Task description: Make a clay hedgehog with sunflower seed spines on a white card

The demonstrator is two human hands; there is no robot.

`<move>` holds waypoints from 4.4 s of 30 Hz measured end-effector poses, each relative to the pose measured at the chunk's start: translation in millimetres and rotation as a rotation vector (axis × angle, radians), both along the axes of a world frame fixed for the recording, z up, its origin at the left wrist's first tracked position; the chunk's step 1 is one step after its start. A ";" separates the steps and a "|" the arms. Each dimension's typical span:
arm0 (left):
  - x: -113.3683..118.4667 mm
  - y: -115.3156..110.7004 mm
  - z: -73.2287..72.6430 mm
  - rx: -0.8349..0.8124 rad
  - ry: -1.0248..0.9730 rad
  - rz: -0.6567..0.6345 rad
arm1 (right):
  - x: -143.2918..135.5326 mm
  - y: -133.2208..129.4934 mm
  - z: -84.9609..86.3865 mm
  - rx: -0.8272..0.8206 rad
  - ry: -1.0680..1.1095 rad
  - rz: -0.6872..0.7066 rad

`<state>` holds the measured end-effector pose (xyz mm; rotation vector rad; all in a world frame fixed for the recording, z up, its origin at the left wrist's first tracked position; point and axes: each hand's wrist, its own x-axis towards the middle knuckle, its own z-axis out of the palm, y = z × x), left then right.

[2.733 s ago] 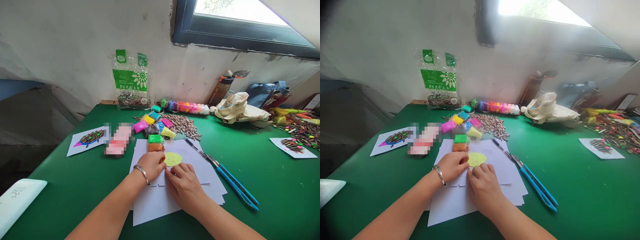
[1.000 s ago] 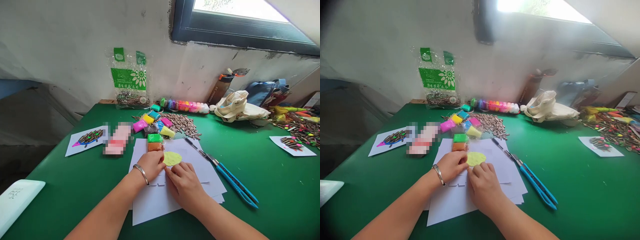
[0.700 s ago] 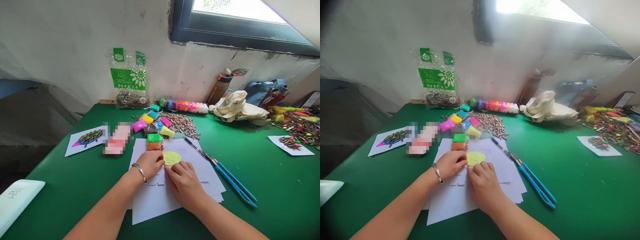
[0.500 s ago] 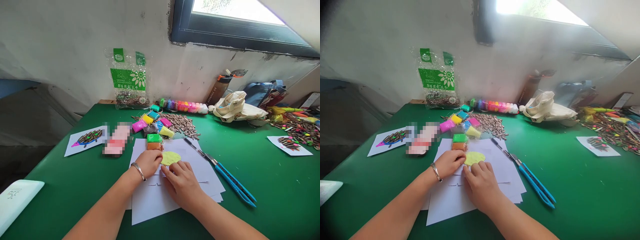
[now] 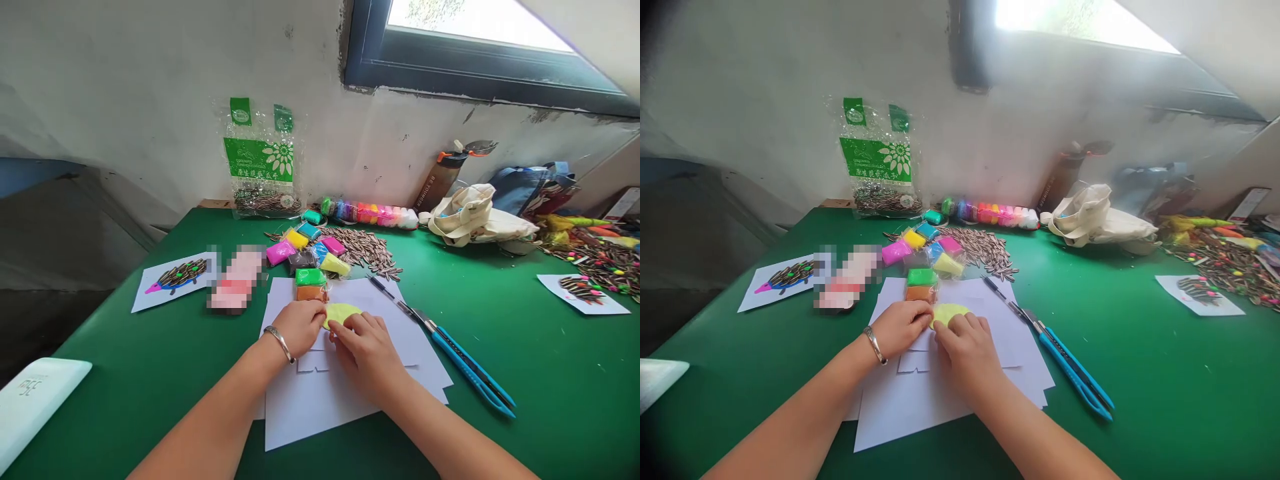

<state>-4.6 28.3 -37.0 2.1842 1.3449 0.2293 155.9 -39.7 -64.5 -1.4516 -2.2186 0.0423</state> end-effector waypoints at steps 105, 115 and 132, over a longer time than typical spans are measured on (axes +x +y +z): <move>-8.9 2.7 -3.9 0.492 -0.078 0.188 | 26.3 4.7 13.9 -0.102 0.066 0.106; -12.3 12.4 -18.8 0.526 0.029 0.250 | 26.2 30.6 40.8 -0.135 0.042 0.075; -15.1 19.4 -22.7 0.544 0.023 0.262 | 35.6 33.2 12.6 -0.145 0.105 0.104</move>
